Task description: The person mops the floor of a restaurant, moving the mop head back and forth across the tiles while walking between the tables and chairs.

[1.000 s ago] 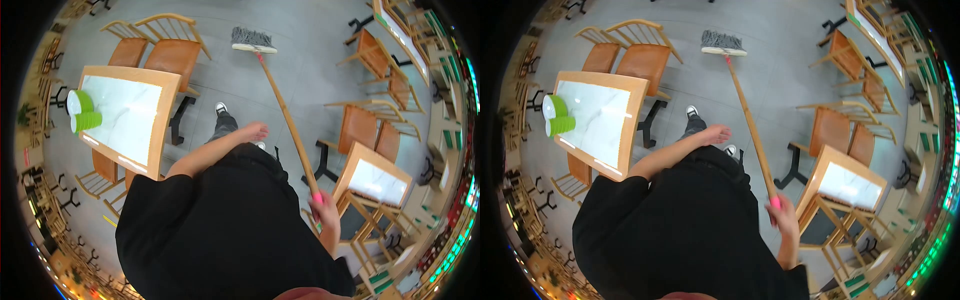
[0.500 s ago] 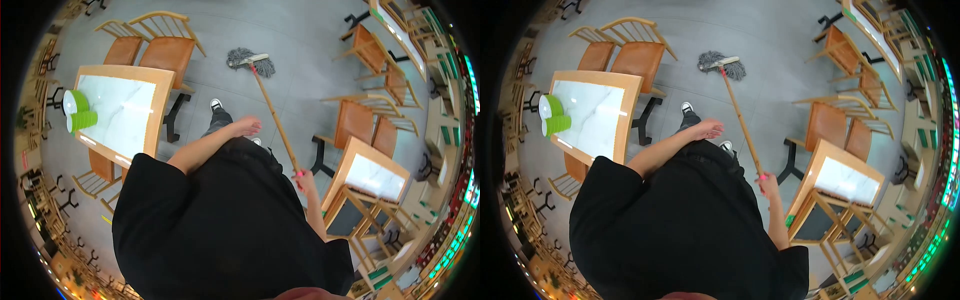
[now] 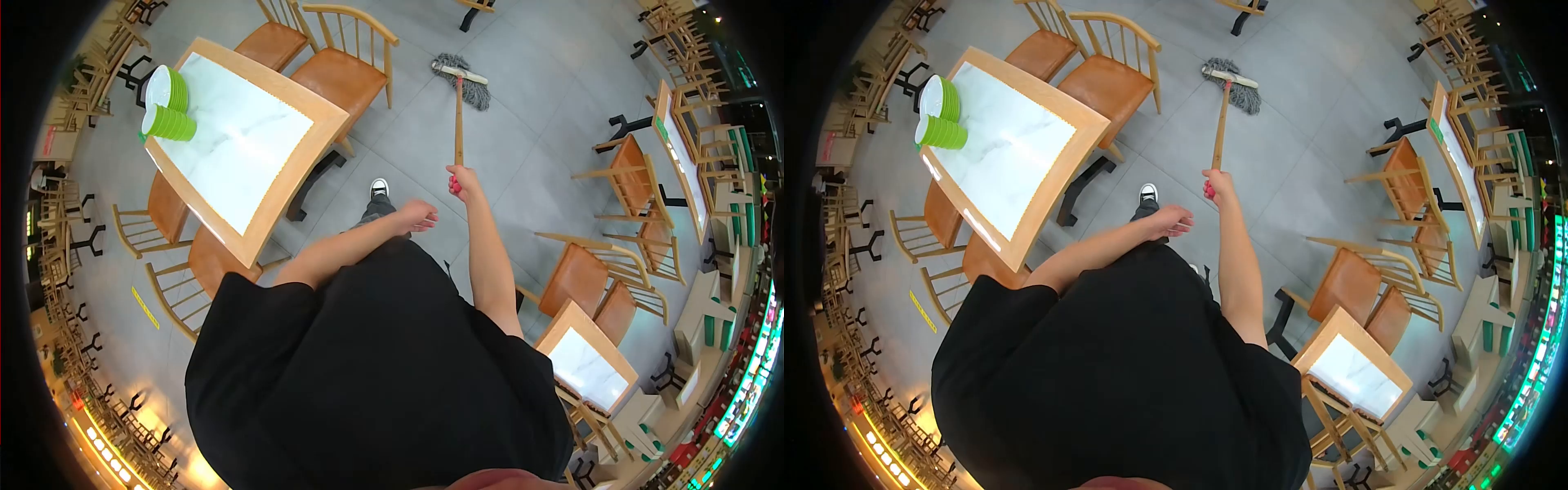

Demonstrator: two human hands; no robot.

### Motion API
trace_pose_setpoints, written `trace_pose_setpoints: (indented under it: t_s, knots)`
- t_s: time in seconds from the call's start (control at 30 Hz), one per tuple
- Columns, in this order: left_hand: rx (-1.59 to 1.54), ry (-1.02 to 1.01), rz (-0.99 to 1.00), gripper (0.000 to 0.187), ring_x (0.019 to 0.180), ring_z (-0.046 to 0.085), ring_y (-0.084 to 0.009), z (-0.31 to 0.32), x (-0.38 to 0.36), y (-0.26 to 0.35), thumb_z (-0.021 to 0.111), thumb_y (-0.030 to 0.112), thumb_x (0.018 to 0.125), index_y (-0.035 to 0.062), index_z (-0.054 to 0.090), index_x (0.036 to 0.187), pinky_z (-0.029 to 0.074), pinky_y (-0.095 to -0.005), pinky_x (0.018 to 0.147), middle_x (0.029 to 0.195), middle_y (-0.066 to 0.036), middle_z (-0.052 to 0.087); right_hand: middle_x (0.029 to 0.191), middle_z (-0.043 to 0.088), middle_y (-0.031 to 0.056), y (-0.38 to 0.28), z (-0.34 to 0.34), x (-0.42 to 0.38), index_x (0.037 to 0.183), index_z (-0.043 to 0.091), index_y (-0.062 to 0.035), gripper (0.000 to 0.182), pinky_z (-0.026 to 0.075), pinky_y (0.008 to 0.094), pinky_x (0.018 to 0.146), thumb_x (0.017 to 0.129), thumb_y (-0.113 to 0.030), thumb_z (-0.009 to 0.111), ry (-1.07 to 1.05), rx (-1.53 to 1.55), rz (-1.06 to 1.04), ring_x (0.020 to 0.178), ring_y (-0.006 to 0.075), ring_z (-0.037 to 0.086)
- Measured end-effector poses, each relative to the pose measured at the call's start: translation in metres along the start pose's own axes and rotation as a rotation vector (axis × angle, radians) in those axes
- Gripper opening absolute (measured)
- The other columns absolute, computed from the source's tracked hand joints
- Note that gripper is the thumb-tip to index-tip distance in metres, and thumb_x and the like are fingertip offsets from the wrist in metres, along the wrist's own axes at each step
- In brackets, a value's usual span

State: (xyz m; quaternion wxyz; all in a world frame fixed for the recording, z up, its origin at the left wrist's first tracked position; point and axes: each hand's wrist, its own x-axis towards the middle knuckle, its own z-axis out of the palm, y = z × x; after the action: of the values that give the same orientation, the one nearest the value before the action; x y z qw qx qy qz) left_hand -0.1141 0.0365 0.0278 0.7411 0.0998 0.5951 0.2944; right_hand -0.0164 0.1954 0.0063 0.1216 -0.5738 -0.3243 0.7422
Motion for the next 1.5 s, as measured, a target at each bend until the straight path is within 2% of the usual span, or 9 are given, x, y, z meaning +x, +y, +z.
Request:
trace_pose_setpoints:
  t_s: [0.27,0.47,0.63,0.9,1.03,1.13,1.17,1.3,1.5]
  knots:
    - [0.170,-0.100,-0.111,0.025,0.087,0.059,-0.0152,0.040,0.008,-0.030,0.050,0.025,0.091,0.0097,0.054,0.109,0.048,-0.0295,0.072,0.100,-0.003,0.059,0.051,0.040,-0.0022,0.114,-0.126,-0.158,0.079,0.050,-0.0063,0.016,0.029,0.0260,0.034,0.081,-0.015,0.063,0.027,0.053,-0.042,0.037,0.0092,0.037]
    - [0.349,-0.211,-0.230,0.026,0.087,0.059,-0.0150,0.097,0.029,-0.085,0.051,0.026,0.090,0.0101,0.051,0.110,0.048,-0.0299,0.071,0.099,-0.003,0.060,0.054,0.047,-0.0017,0.191,-0.095,-0.440,0.082,0.058,-0.0049,0.010,0.034,0.0249,0.036,0.073,-0.006,0.062,0.325,-0.154,0.090,0.042,0.0077,0.043]
    - [0.521,-0.453,-0.356,0.027,0.087,0.059,-0.0144,0.127,0.040,-0.116,0.052,0.028,0.090,0.0113,0.051,0.111,0.048,-0.0304,0.072,0.101,-0.004,0.059,0.053,0.044,-0.0001,0.232,-0.061,-0.545,0.099,0.063,-0.0016,0.029,0.032,0.0249,0.033,0.070,0.002,0.060,0.435,0.197,0.326,0.038,0.0087,0.041]
    - [0.531,-0.417,-0.243,0.027,0.087,0.058,-0.0117,0.095,0.026,-0.073,0.051,0.028,0.092,0.0110,0.053,0.113,0.048,-0.0266,0.073,0.104,-0.002,0.059,0.053,0.047,0.0027,0.283,-0.091,-0.464,0.102,0.062,0.0036,0.031,0.026,0.0264,0.030,0.071,0.000,0.059,0.433,0.279,0.346,0.033,0.0103,0.039]
    - [0.214,-0.229,-0.161,0.030,0.094,0.057,-0.0149,0.050,0.029,-0.037,0.048,0.027,0.093,0.0092,0.051,0.116,0.047,-0.0289,0.078,0.108,-0.004,0.058,0.055,0.049,0.0004,0.273,-0.080,-0.352,0.084,0.064,-0.0031,0.012,0.029,0.0265,0.033,0.073,-0.006,0.060,0.484,0.229,-0.036,0.037,0.0099,0.042]
    - [0.060,-0.154,-0.100,0.029,0.093,0.057,-0.0149,0.019,0.025,-0.022,0.049,0.026,0.092,0.0093,0.052,0.115,0.047,-0.0286,0.078,0.107,-0.004,0.059,0.053,0.047,-0.0007,0.219,-0.110,-0.252,0.078,0.062,-0.0056,0.007,0.029,0.0259,0.033,0.073,-0.010,0.061,0.360,0.321,0.072,0.037,0.0108,0.041]
    - [0.043,-0.132,-0.084,0.028,0.092,0.058,-0.0146,0.011,0.025,-0.020,0.049,0.026,0.092,0.0096,0.052,0.115,0.047,-0.0282,0.077,0.105,-0.003,0.060,0.050,0.041,-0.0033,0.210,-0.125,-0.206,0.093,0.062,-0.0069,0.018,0.028,0.0249,0.034,0.076,-0.014,0.061,0.301,0.379,0.075,0.035,0.0085,0.036]
    - [0.030,-0.064,-0.053,0.028,0.091,0.058,-0.0145,-0.010,0.001,-0.014,0.051,0.026,0.092,0.0097,0.053,0.114,0.048,-0.0278,0.076,0.104,-0.003,0.060,0.049,0.039,-0.0045,0.122,-0.133,-0.081,0.072,0.051,-0.0102,0.014,0.025,0.0237,0.033,0.077,-0.014,0.064,0.299,0.290,-0.011,0.035,0.0083,0.034]
    - [0.040,-0.033,-0.018,0.026,0.088,0.059,-0.0137,-0.022,-0.018,-0.030,0.050,0.026,0.091,0.0102,0.053,0.112,0.047,-0.0276,0.074,0.103,-0.002,0.060,0.049,0.039,-0.0049,0.013,-0.105,-0.075,0.068,0.046,-0.0113,0.019,0.021,0.0194,0.032,0.080,-0.008,0.061,0.156,0.455,-0.069,0.034,0.0040,0.027]
